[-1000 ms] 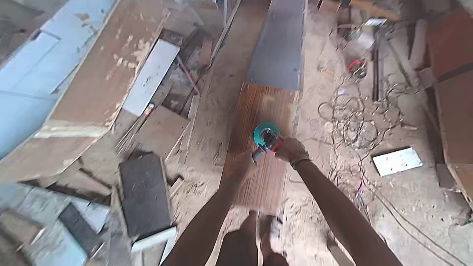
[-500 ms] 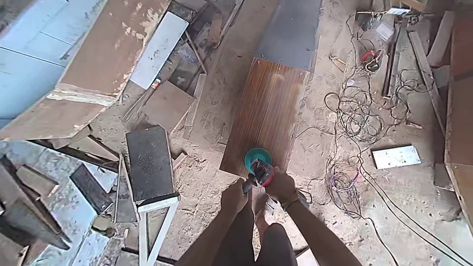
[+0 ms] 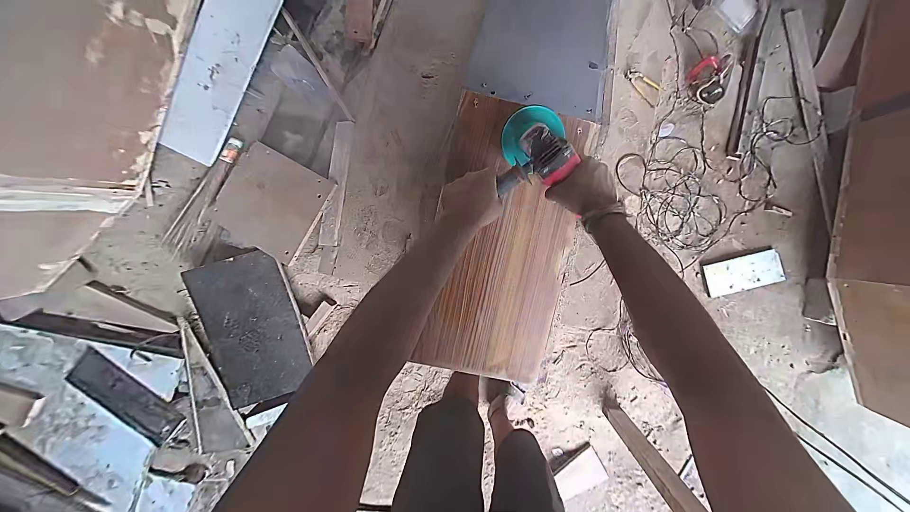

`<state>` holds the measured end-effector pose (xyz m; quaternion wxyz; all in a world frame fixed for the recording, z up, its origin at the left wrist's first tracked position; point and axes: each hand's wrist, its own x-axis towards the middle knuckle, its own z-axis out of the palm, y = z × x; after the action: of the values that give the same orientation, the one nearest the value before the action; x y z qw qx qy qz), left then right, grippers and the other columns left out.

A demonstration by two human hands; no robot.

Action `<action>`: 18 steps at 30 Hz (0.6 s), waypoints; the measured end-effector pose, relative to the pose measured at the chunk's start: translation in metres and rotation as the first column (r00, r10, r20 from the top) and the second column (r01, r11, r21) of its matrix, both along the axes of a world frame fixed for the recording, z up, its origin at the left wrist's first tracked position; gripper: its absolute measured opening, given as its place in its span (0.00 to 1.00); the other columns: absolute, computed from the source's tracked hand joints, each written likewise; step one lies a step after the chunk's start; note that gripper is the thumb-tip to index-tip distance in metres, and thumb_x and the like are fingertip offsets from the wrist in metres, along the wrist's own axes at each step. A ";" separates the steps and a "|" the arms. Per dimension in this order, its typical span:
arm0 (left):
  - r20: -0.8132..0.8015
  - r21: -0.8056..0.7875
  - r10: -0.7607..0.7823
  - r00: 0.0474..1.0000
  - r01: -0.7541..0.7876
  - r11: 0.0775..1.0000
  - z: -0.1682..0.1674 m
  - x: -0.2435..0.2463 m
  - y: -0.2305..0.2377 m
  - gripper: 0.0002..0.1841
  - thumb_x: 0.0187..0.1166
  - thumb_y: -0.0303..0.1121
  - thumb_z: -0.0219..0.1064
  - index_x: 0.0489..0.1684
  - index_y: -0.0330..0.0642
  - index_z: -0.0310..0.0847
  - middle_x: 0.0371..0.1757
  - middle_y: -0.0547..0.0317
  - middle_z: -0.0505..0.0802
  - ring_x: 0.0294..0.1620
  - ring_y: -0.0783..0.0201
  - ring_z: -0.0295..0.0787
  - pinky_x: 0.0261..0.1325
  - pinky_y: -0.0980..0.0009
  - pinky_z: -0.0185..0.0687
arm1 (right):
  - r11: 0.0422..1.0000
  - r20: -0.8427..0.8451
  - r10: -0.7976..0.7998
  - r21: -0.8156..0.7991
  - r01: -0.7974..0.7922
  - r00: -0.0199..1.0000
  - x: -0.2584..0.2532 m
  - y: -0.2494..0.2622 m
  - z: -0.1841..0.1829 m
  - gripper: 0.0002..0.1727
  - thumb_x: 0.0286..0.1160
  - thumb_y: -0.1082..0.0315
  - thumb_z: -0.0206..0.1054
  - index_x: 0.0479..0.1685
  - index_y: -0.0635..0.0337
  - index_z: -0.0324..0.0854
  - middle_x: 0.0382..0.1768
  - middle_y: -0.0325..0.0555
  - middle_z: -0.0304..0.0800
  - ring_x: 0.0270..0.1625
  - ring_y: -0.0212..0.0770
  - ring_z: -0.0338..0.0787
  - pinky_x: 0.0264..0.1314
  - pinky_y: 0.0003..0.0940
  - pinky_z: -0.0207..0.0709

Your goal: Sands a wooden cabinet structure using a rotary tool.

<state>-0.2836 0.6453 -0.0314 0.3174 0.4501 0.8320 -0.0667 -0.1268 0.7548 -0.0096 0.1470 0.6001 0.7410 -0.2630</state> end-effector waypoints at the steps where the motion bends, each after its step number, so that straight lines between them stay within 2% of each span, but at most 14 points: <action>1: -0.009 0.002 -0.007 1.000 0.007 1.000 0.001 -0.003 0.011 0.16 0.70 0.41 0.71 0.52 0.46 0.81 0.45 0.46 0.93 0.49 0.42 0.94 0.40 0.39 0.86 | 1.000 0.005 -0.006 0.017 0.006 1.000 -0.003 0.009 -0.001 0.37 0.41 0.48 0.86 0.55 0.60 0.85 0.48 0.60 0.93 0.54 0.61 0.94 0.51 0.68 0.84; 3: -0.010 0.065 0.010 1.000 -0.009 0.998 0.000 0.003 0.007 0.15 0.68 0.39 0.73 0.48 0.44 0.82 0.41 0.43 0.93 0.44 0.40 0.93 0.35 0.38 0.83 | 1.000 -0.007 -0.014 0.025 0.014 1.000 0.002 0.011 -0.004 0.37 0.41 0.48 0.86 0.54 0.60 0.85 0.48 0.61 0.93 0.55 0.62 0.94 0.52 0.69 0.84; 4: -0.001 0.071 0.015 1.000 -0.015 0.997 0.000 0.009 -0.003 0.15 0.68 0.40 0.73 0.48 0.44 0.83 0.42 0.42 0.93 0.45 0.39 0.93 0.36 0.37 0.83 | 1.000 -0.019 -0.008 0.016 0.008 1.000 0.008 0.002 -0.004 0.35 0.42 0.48 0.86 0.53 0.59 0.86 0.48 0.61 0.93 0.54 0.63 0.94 0.51 0.71 0.83; 6: 0.055 -0.011 0.019 0.998 -0.018 1.000 0.005 0.028 -0.036 0.18 0.72 0.40 0.71 0.58 0.43 0.84 0.51 0.42 0.93 0.54 0.39 0.92 0.48 0.35 0.85 | 0.999 -0.024 0.037 -0.034 -0.038 0.999 0.029 -0.032 -0.005 0.35 0.47 0.46 0.85 0.55 0.59 0.86 0.48 0.62 0.94 0.54 0.66 0.93 0.52 0.73 0.83; 7: 0.091 -0.059 0.024 0.996 -0.018 0.998 0.008 0.041 -0.061 0.20 0.76 0.41 0.69 0.63 0.42 0.82 0.56 0.41 0.93 0.59 0.40 0.91 0.54 0.35 0.85 | 0.995 -0.026 0.066 -0.079 -0.068 0.997 0.042 -0.056 -0.003 0.37 0.52 0.46 0.84 0.61 0.59 0.85 0.50 0.63 0.94 0.55 0.66 0.93 0.53 0.73 0.83; 9: 0.142 -0.102 0.057 0.988 -0.043 0.994 0.002 0.068 -0.120 0.23 0.77 0.40 0.68 0.69 0.41 0.79 0.57 0.41 0.92 0.59 0.40 0.91 0.57 0.37 0.85 | 0.975 0.017 0.135 -0.181 -0.130 0.991 0.067 -0.108 0.003 0.42 0.59 0.43 0.78 0.75 0.57 0.78 0.57 0.60 0.93 0.61 0.62 0.92 0.60 0.69 0.82; 11: 0.130 -0.178 0.092 0.987 -0.068 0.982 -0.008 0.099 -0.183 0.24 0.77 0.43 0.68 0.70 0.43 0.79 0.55 0.42 0.93 0.57 0.41 0.93 0.55 0.39 0.87 | 0.957 0.041 0.145 -0.259 -0.130 0.989 0.093 -0.166 -0.001 0.45 0.59 0.40 0.76 0.78 0.56 0.75 0.58 0.58 0.93 0.60 0.60 0.94 0.59 0.67 0.85; 15: 0.083 -0.327 0.149 0.985 -0.115 0.938 -0.019 0.154 -0.286 0.23 0.77 0.47 0.67 0.67 0.46 0.81 0.55 0.46 0.95 0.55 0.43 0.94 0.53 0.41 0.88 | 0.913 0.027 0.162 -0.383 -0.140 0.986 0.142 -0.261 -0.020 0.42 0.58 0.39 0.76 0.72 0.56 0.77 0.60 0.54 0.92 0.60 0.56 0.94 0.59 0.62 0.87; 18: 0.065 -0.346 0.161 0.985 -0.129 0.929 -0.025 0.177 -0.329 0.18 0.77 0.47 0.65 0.59 0.48 0.82 0.49 0.51 0.96 0.51 0.48 0.96 0.49 0.45 0.89 | 0.906 0.003 0.180 -0.389 -0.164 0.984 0.163 -0.303 -0.029 0.41 0.56 0.39 0.76 0.68 0.57 0.80 0.58 0.52 0.93 0.59 0.53 0.94 0.59 0.57 0.88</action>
<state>-0.1071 0.3158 -0.0563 0.4324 0.3282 0.8235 -0.1649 0.0364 0.4516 -0.0390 0.2999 0.4965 0.7214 -0.3784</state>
